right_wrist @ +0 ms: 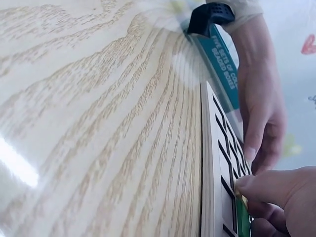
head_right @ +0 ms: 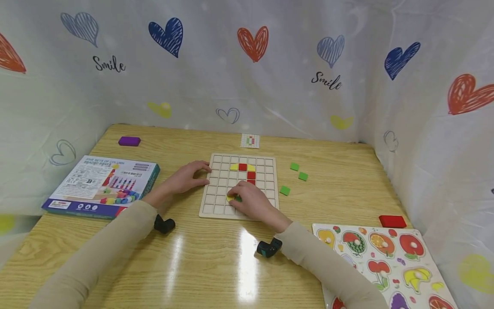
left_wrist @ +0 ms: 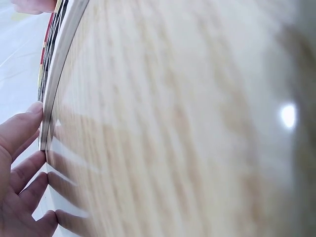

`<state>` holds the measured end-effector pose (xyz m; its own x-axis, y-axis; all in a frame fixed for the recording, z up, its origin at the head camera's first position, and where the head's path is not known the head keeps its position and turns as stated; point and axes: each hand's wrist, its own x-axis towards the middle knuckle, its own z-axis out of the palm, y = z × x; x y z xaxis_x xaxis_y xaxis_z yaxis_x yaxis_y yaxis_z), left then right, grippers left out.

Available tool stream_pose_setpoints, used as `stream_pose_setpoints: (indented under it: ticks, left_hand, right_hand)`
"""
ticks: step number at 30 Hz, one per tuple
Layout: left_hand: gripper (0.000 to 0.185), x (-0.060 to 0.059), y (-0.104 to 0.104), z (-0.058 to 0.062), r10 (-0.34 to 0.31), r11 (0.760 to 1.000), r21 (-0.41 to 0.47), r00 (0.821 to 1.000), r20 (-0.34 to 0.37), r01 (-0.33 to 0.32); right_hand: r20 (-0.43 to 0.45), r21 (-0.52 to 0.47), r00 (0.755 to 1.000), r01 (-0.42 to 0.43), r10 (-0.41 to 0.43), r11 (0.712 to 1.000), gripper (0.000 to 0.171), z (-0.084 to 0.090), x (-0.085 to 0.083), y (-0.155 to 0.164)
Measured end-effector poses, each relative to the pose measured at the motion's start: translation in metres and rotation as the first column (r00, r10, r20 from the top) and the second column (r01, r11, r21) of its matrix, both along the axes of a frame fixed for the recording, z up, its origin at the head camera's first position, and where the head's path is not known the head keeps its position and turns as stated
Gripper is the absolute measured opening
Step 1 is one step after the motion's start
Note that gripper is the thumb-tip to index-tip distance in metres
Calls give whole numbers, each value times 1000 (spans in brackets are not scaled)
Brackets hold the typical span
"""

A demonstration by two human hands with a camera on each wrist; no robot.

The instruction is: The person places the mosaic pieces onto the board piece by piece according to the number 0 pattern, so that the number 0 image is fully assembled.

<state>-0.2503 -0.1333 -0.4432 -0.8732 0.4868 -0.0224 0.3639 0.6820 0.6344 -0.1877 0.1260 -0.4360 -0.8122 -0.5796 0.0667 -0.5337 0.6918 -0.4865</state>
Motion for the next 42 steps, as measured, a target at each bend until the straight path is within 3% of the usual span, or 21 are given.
stream_pose_setpoints:
  ticks: [21,30,34,37,42]
  left_hand:
    - [36,1,2,1,-9,1000,-3,1000,-13,9]
    - [36,1,1,1,-13,1000,8,1000,-4,13]
    - [36,1,0,0,-11,1000,10,1000,-2,11]
    - [36,0,0,0,-10,1000,15,1000,4,10]
    - [36,0,0,-1,-10,1000,15,1000,9,10]
  right_hand:
    - [-16,-57,1000,-9,8,998,18,0,0,7]
    - [71,-206,989,141,-129,968,21,0,3,34]
    - [168,-271,959,269,-229,924,28,0,3,57]
    - [265,-290,911,389,-317,874,36,-1,1,77]
    - [344,-296,829,542,-442,786,45,3,-9,114]
